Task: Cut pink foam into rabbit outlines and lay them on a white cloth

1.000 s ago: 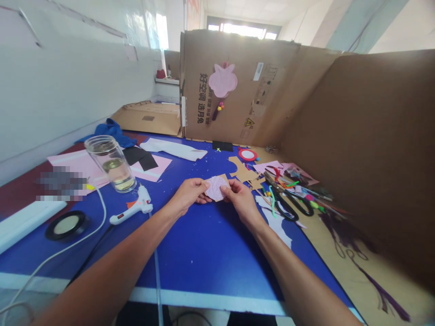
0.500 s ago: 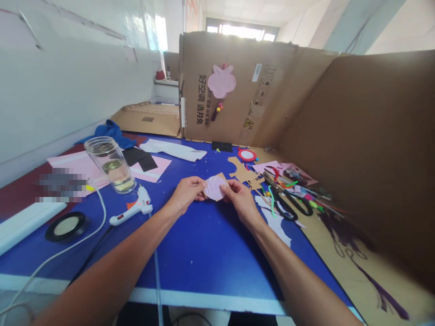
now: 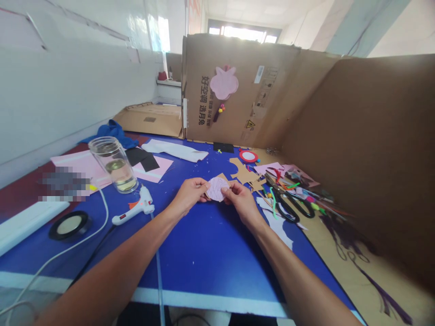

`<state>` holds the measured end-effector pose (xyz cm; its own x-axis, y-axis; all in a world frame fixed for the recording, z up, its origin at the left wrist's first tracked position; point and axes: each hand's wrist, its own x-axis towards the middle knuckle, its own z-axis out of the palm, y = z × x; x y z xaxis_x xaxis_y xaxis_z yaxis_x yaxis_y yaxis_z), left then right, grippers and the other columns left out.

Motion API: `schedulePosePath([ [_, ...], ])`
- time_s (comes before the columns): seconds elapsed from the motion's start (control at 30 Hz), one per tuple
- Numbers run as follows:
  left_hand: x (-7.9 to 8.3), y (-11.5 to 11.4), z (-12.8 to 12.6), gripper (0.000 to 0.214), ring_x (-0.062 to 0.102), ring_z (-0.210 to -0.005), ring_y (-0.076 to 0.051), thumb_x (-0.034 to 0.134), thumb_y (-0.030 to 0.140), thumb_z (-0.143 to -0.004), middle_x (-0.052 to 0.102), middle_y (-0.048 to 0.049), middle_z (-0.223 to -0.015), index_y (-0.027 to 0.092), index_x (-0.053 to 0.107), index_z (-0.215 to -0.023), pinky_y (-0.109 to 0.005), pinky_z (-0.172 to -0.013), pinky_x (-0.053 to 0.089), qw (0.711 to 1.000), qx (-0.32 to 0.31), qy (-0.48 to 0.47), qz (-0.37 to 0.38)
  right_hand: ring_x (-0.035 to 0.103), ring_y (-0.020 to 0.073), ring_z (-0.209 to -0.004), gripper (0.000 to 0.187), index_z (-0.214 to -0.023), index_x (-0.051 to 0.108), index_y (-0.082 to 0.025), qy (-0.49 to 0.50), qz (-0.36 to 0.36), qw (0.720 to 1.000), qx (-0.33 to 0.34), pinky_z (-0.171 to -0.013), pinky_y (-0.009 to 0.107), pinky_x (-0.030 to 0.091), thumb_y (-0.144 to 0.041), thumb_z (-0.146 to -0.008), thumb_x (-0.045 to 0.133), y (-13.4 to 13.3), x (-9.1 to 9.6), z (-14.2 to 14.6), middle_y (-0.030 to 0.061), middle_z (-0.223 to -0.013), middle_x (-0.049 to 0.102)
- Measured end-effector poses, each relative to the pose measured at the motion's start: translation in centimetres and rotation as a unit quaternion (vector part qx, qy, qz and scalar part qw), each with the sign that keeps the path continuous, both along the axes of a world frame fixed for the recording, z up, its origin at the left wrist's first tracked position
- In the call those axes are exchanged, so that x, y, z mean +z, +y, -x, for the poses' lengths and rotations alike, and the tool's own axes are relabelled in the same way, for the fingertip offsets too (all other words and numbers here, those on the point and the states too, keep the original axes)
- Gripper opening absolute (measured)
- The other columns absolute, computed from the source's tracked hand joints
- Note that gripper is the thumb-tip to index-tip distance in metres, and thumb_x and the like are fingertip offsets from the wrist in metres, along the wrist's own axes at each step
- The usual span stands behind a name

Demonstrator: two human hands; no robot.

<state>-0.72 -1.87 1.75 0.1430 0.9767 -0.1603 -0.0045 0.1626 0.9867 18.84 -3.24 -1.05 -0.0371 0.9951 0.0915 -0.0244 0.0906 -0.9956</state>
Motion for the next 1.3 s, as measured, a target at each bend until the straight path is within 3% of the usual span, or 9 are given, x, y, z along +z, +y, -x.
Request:
schedulePosePath([
  [0.3,-0.4,-0.3,0.0,0.011,0.076,-0.064,-0.016,0.072,0.020,-0.094,0.080,-0.0092,-0.077,0.016,0.069,-0.084,-0.022,-0.058,0.053,0.996,-0.079,0.016,0.027,0.052,0.0168,-0.063,0.037,-0.082,0.070,-0.023,0.024,-0.016,0.998,-0.052,-0.060,0.030,0.042,-0.057,-0.076,0.085,0.2,0.1,-0.4,-0.0001,-0.071,0.064],
  [0.5,-0.4,-0.2,0.0,0.017,0.077,-0.064,-0.016,0.075,0.024,-0.092,0.079,-0.0086,-0.074,0.017,0.064,-0.081,-0.023,-0.061,0.054,0.998,-0.059,0.003,0.011,0.051,0.0161,-0.060,0.039,-0.084,0.068,-0.024,0.011,0.009,1.000,-0.014,-0.060,0.031,0.042,-0.059,-0.076,0.085,0.0,0.3,-0.1,-0.0015,-0.069,0.061],
  [0.73,-0.9,0.2,0.1,0.012,0.076,-0.066,-0.016,0.069,0.026,-0.095,0.079,-0.0073,-0.077,0.018,0.067,-0.086,-0.023,-0.061,0.053,0.997,-0.062,0.043,-0.008,0.049,0.0153,-0.058,0.037,-0.082,0.067,-0.023,-0.012,-0.004,1.000,-0.007,-0.058,0.030,0.038,-0.057,-0.079,0.082,0.1,-0.3,-0.1,-0.0026,-0.065,0.059],
  [0.87,-0.3,1.2,1.7,0.010,0.078,-0.078,-0.020,0.064,0.024,-0.096,0.081,-0.0078,-0.089,0.020,0.072,-0.094,-0.029,-0.071,0.058,0.987,-0.010,0.135,-0.092,0.048,0.0156,-0.058,0.036,-0.079,0.064,-0.023,-0.020,-0.010,1.000,-0.006,-0.057,0.030,0.038,-0.056,-0.080,0.080,0.2,-0.4,-0.1,-0.0023,-0.065,0.059],
  [0.93,0.0,1.8,3.1,0.016,0.078,-0.099,-0.027,0.063,0.026,-0.097,0.082,-0.0113,-0.106,0.020,0.076,-0.104,-0.037,-0.089,0.058,0.946,0.056,0.267,-0.174,0.049,0.0159,-0.059,0.036,-0.078,0.064,-0.024,-0.030,-0.010,1.000,-0.004,-0.057,0.030,0.038,-0.056,-0.080,0.080,0.1,-0.3,0.0,-0.0021,-0.065,0.059],
  [1.0,0.2,2.4,4.5,0.033,0.069,-0.127,-0.035,0.061,0.029,-0.100,0.077,-0.0167,-0.132,0.019,0.074,-0.128,-0.047,-0.109,0.051,0.877,0.097,0.412,-0.225,0.050,0.0163,-0.059,0.036,-0.077,0.063,-0.024,-0.041,-0.010,0.999,-0.003,-0.057,0.030,0.038,-0.056,-0.080,0.079,0.1,-0.2,0.0,-0.0021,-0.064,0.058],
  [1.1,-0.2,3.0,6.1,0.048,0.052,-0.149,-0.041,0.056,0.034,-0.103,0.056,-0.0249,-0.161,0.012,0.065,-0.145,-0.054,-0.121,0.040,0.793,0.099,0.556,-0.228,0.050,0.0164,-0.059,0.035,-0.077,0.063,-0.024,-0.050,-0.015,0.999,-0.003,-0.058,0.031,0.038,-0.055,-0.081,0.079,0.0,-0.3,0.1,-0.0021,-0.064,0.058],
  [1.2,-0.9,3.3,6.8,0.051,0.049,-0.150,-0.043,0.052,0.040,-0.105,0.050,-0.0268,-0.164,0.012,0.063,-0.146,-0.058,-0.121,0.038,0.751,0.083,0.624,-0.199,0.050,0.0161,-0.059,0.034,-0.077,0.063,-0.024,-0.049,-0.015,0.999,-0.007,-0.057,0.031,0.038,-0.055,-0.081,0.078,0.0,-0.4,0.1,-0.0017,-0.066,0.059],
  [1.3,-1.5,3.5,7.2,0.051,0.049,-0.148,-0.042,0.048,0.043,-0.106,0.056,-0.0272,-0.157,0.013,0.064,-0.144,-0.059,-0.119,0.038,0.740,0.063,0.647,-0.173,0.049,0.0157,-0.058,0.035,-0.077,0.063,-0.024,-0.043,-0.019,0.999,-0.010,-0.057,0.031,0.038,-0.055,-0.080,0.078,0.0,-0.4,0.3,-0.0018,-0.066,0.059],
])
